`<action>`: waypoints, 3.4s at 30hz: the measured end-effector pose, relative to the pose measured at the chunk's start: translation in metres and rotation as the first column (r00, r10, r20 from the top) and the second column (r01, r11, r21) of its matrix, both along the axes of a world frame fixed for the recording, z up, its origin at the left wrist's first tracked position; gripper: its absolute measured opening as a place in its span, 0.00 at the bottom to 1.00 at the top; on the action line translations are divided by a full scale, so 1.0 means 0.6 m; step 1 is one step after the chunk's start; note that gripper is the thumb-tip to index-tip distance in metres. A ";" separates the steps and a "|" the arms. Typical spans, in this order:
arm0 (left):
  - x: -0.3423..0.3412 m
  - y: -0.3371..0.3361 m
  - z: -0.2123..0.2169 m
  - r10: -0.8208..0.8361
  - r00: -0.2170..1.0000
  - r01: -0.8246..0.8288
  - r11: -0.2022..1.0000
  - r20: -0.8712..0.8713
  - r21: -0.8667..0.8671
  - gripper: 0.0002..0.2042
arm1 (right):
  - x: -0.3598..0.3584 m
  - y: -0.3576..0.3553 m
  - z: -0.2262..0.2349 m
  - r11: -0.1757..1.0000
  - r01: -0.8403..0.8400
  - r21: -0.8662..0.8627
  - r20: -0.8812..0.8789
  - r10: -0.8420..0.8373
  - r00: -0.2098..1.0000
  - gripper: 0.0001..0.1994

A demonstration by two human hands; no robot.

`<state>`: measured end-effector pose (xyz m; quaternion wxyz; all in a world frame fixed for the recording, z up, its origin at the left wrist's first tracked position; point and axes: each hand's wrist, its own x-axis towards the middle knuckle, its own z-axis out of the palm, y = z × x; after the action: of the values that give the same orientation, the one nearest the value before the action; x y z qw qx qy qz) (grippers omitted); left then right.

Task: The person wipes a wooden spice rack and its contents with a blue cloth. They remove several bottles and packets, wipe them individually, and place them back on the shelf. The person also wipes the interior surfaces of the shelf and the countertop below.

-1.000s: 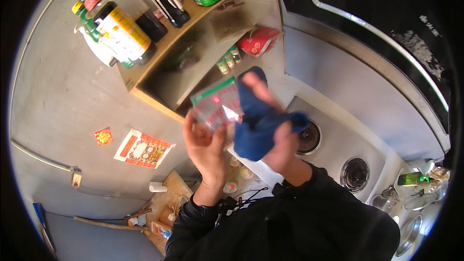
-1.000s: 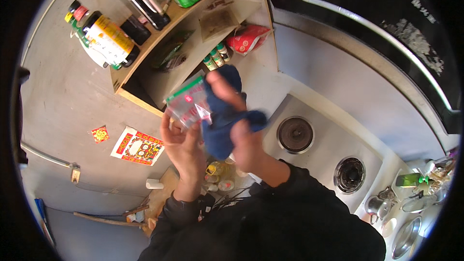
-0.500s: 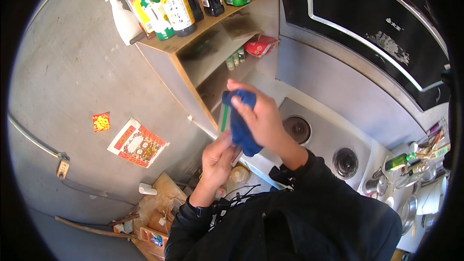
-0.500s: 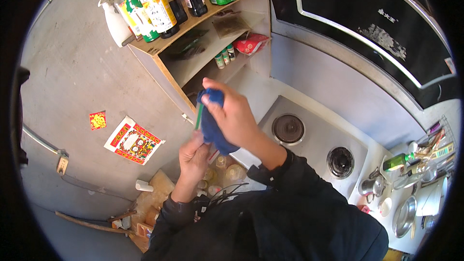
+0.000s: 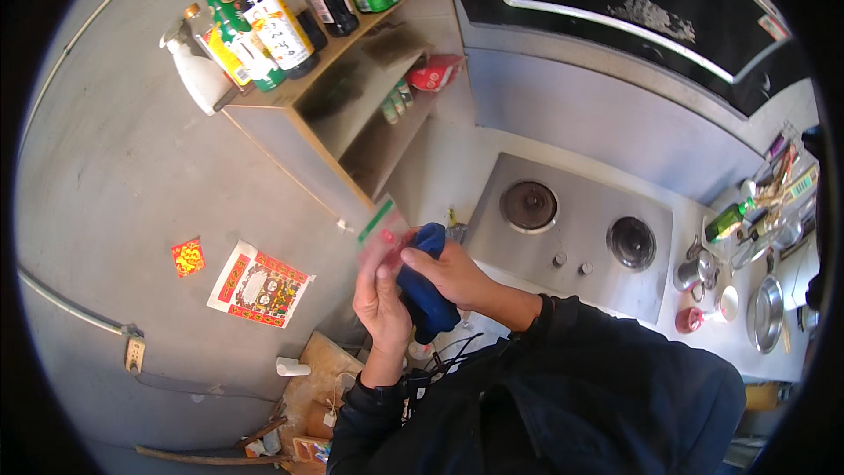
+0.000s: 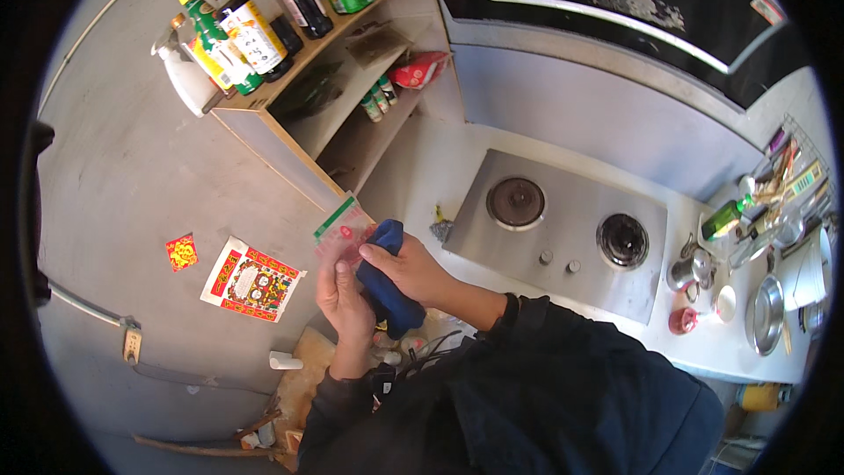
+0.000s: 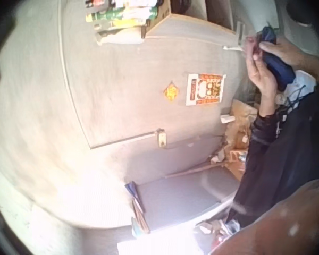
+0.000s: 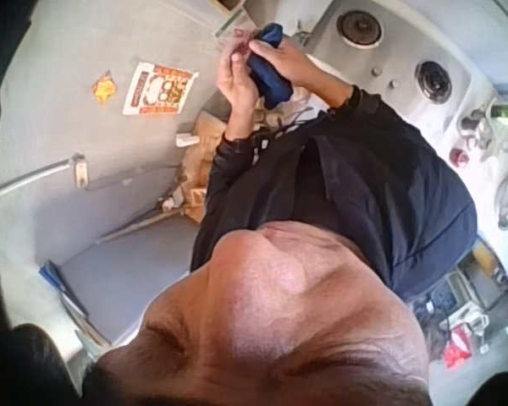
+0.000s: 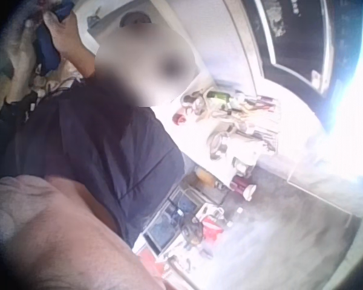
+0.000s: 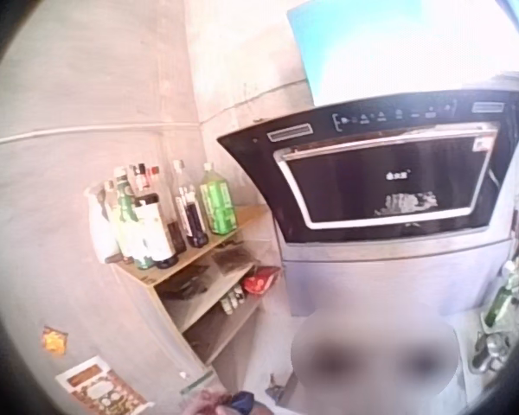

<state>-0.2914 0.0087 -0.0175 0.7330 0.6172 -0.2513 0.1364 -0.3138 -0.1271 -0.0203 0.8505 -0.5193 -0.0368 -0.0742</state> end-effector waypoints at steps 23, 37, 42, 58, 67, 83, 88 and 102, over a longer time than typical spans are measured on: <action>0.080 -0.133 -0.040 0.083 0.909 0.039 0.959 -0.409 0.282 0.09 | 0.050 -0.297 -0.067 0.800 0.490 -0.347 -0.353 -0.595 0.722 0.16; 0.433 -0.199 -0.147 0.201 0.738 -0.443 0.865 -0.644 -0.237 0.08 | 0.109 -0.408 -0.147 0.891 0.405 0.207 -0.447 -0.283 0.849 0.12; 0.439 -0.193 -0.174 0.231 0.613 -0.561 0.801 -0.755 -0.211 0.12 | 0.122 -0.425 -0.153 0.865 0.429 0.261 -0.465 -0.277 0.841 0.11; 0.595 -0.184 -0.117 0.337 0.616 -0.656 0.719 -0.712 -0.228 0.14 | 0.124 -0.420 -0.148 0.894 0.291 0.340 -0.433 -0.126 0.893 0.16; 0.392 -0.278 -0.026 0.450 0.883 -0.455 0.753 0.132 0.475 0.14 | 0.118 -0.432 -0.150 0.740 0.130 0.661 -0.278 0.081 0.957 0.29; 0.623 -0.166 0.062 0.677 0.546 -0.821 0.313 0.494 0.478 0.18 | 0.099 -0.448 -0.151 0.555 0.030 0.831 -0.192 0.236 0.953 0.27; 0.491 -0.208 0.063 0.591 0.460 -0.885 0.365 0.663 0.289 0.19 | 0.107 -0.441 -0.156 0.575 0.023 0.818 -0.192 0.234 0.953 0.27; 0.187 -0.168 0.025 0.036 0.701 -0.556 0.654 0.713 0.514 0.21 | 0.140 -0.387 -0.052 0.725 0.001 0.688 -0.117 0.110 0.987 0.33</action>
<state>-0.1792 -0.0918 -0.0024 0.2733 0.7930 -0.4071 0.3614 -0.2297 -0.3591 -0.0513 0.9842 -0.1711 0.0421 -0.0184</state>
